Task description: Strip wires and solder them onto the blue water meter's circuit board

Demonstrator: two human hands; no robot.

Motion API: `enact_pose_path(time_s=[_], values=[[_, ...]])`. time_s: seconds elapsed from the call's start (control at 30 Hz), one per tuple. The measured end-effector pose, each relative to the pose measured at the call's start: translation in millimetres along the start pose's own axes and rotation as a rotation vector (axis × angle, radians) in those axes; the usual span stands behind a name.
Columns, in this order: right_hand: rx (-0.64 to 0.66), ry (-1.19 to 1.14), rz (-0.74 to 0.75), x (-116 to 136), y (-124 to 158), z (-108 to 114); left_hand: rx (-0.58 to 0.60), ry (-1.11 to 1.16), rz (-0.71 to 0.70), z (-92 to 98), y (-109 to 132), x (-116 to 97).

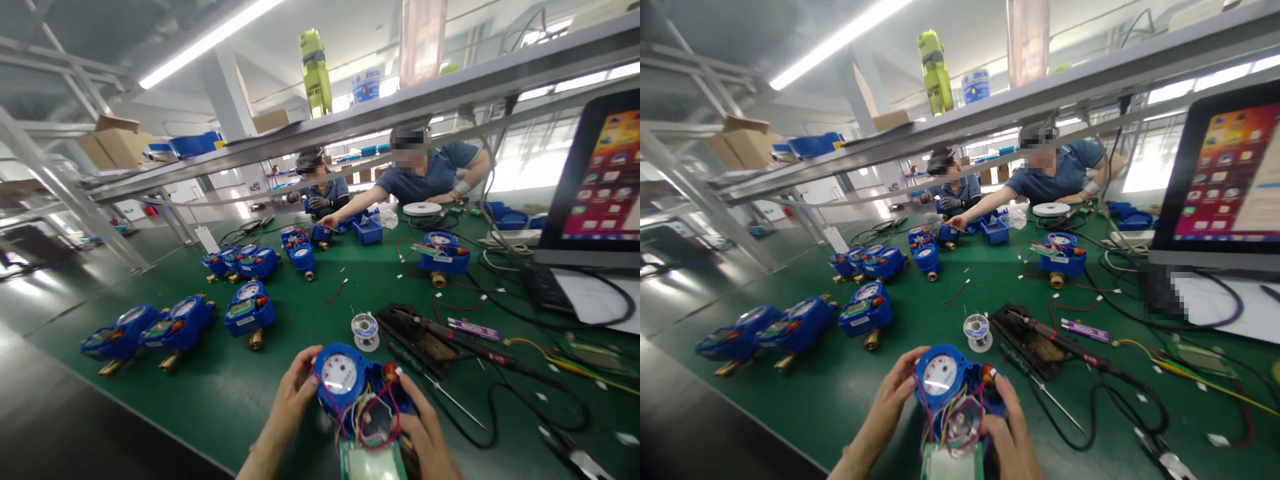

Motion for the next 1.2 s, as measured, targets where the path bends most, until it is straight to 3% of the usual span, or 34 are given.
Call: enact_pose_path(time_s=[0.1,0.2,0.33,0.43,0.53,0.63,0.7,0.9,0.97,1.1,1.2], values=[[0.175,-0.140,-0.088,14.6,-10.4,15.1,0.034,0.003,0.061,-24.1,-0.6,-1.2],[0.246,-0.159,-0.188,15.3,-17.1,31.0,-0.090,-0.065,0.121,-36.6,22.1,-3.3],[0.060,-0.154,-0.339,-4.6,-16.9,58.0,-0.271,-0.325,0.217,-46.0,65.0,-17.5],[-0.074,-0.324,-0.540,-16.2,-2.0,72.0,-0.303,-0.506,0.249,-53.4,85.2,-30.1],[-0.067,-0.573,-0.703,-8.0,18.2,70.9,-0.291,-0.586,0.224,-53.6,90.6,-35.4],[0.094,-0.797,-0.730,15.4,28.5,58.8,-0.249,-0.635,0.205,-43.9,88.9,-30.6],[0.163,-0.814,-0.747,24.7,27.8,54.5,-0.186,-0.695,0.183,-36.2,86.9,-25.2],[-0.006,-0.731,-0.745,11.9,-6.0,68.8,-0.010,-0.887,0.052,-24.7,80.5,-26.9],[-0.032,-0.778,-0.743,6.7,-15.4,69.7,-0.015,-0.944,-0.071,-24.6,75.6,-44.2],[-0.029,-0.867,-0.802,1.1,-20.3,64.6,-0.056,-0.882,-0.431,-31.9,66.8,-99.9],[-0.062,-0.915,-0.875,-4.5,-16.2,62.7,0.169,-0.725,-0.630,-56.1,66.5,-129.5]])
Point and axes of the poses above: each hand's wrist, its own y-axis away from the middle knuckle, its own z-axis out of the back of the hand, x = y × z, the point moved 6 cm from there along -y, towards the middle knuckle, and after that the axes turned 2 degrees about -x, right-handed, at the moved point
